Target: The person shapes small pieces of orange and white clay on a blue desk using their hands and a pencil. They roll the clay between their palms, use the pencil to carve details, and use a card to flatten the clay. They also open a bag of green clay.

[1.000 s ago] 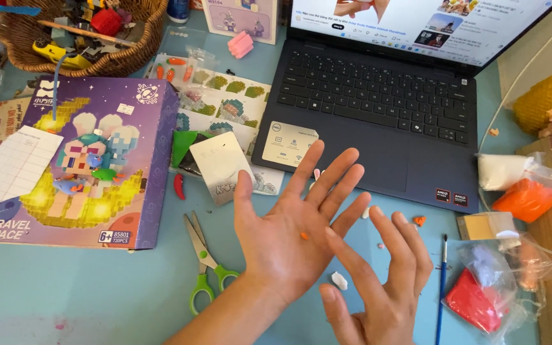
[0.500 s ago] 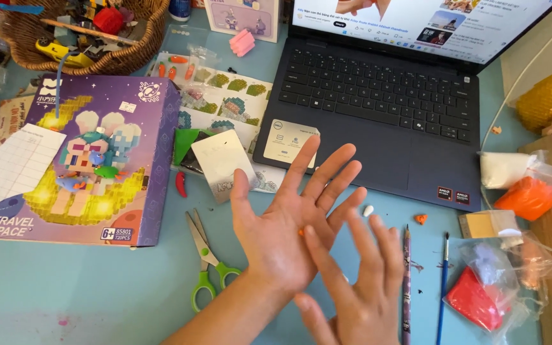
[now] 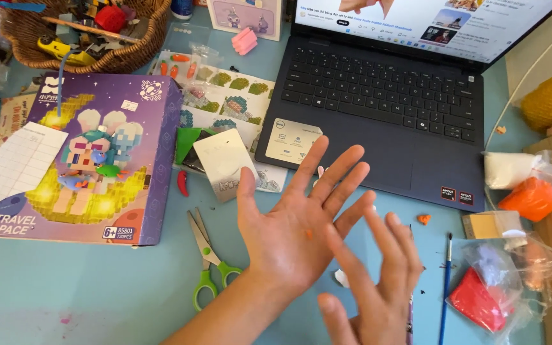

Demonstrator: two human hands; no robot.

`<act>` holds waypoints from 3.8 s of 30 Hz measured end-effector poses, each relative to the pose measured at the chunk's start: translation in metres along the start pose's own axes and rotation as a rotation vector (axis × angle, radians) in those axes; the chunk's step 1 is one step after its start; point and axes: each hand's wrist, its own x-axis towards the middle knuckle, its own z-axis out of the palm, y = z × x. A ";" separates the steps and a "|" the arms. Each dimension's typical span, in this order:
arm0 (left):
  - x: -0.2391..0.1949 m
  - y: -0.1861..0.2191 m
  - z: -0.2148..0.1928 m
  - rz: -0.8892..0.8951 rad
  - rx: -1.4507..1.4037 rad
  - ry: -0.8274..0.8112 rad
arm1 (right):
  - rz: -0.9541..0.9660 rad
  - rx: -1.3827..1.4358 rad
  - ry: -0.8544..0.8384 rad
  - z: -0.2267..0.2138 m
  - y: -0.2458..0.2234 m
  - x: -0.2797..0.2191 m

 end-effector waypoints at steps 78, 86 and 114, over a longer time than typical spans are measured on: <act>-0.031 0.004 0.013 0.607 1.924 -0.211 | 0.833 1.376 -0.186 -0.012 0.051 0.011; -0.028 -0.002 0.005 0.992 2.170 -0.285 | 0.846 1.484 -0.170 0.000 0.055 0.000; -0.028 0.010 -0.014 0.284 1.411 0.248 | 0.756 1.007 0.244 -0.043 0.076 0.032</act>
